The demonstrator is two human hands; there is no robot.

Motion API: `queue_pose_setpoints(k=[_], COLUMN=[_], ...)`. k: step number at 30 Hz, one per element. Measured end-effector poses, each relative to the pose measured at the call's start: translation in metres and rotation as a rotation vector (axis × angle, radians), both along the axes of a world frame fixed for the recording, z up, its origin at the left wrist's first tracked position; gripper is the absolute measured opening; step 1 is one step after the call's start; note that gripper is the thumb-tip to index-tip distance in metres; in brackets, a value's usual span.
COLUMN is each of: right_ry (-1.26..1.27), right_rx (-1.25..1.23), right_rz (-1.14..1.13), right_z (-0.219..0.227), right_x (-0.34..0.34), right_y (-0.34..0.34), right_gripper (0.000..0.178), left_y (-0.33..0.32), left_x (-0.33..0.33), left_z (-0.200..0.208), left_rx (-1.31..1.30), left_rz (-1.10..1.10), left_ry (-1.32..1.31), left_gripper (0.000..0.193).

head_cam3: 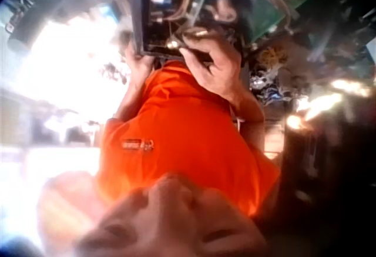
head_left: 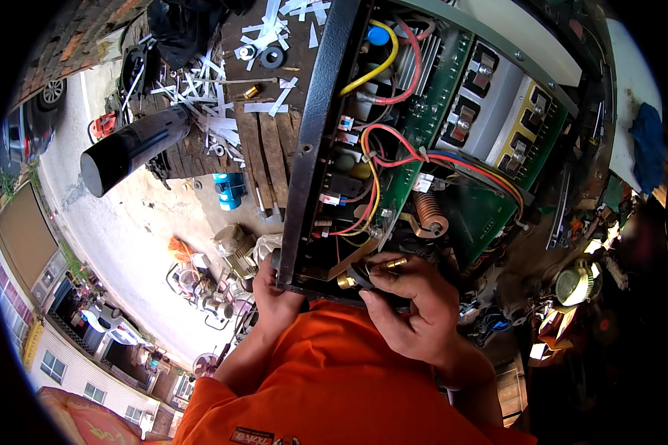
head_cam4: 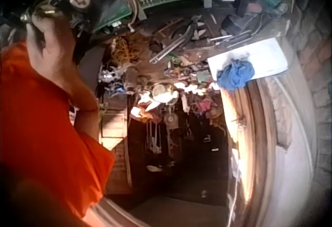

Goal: The person repairs an electronic device by hand, manipulating small components and wires inside an open chassis. They use a wrench to tighten a connector and a screwdriver to adjust internal parts, working at a cluttered outdoor workbench.

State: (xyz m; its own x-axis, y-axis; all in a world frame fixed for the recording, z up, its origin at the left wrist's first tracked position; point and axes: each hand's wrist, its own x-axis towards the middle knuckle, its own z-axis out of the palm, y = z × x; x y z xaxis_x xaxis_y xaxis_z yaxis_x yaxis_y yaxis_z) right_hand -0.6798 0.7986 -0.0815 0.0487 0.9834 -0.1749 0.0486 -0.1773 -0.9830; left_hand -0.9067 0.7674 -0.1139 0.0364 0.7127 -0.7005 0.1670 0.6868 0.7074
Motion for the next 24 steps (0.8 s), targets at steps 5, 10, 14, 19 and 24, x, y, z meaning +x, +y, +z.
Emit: queue_pose_setpoints(k=[5,10,14,19,24], right_ry=[-0.014,-0.027,0.147,0.230,0.261], right_rx=[-0.034,-0.009,-0.118,-0.144,-0.137], right_rz=[0.041,0.059,0.039,-0.078,-0.130], right_z=[0.003,0.002,-0.001,0.003,0.001], right_x=[0.001,-0.009,-0.015,-0.019,-0.021], right_y=[0.000,0.005,-0.001,-0.003,-0.012], right_gripper=[0.025,0.024,0.024,0.019,0.022], left_y=[0.005,0.003,0.006,0.007,0.001], left_x=[0.009,0.004,0.010,0.014,0.010], left_z=[0.005,0.004,0.005,0.006,-0.006], left_rx=[0.064,0.022,-0.021,-0.050,0.109], left_rz=[0.013,-0.012,0.085,0.130,-0.031], left_ry=[0.037,0.016,-0.046,-0.064,0.087], left_gripper=[0.030,0.028,0.027,0.027,0.025])
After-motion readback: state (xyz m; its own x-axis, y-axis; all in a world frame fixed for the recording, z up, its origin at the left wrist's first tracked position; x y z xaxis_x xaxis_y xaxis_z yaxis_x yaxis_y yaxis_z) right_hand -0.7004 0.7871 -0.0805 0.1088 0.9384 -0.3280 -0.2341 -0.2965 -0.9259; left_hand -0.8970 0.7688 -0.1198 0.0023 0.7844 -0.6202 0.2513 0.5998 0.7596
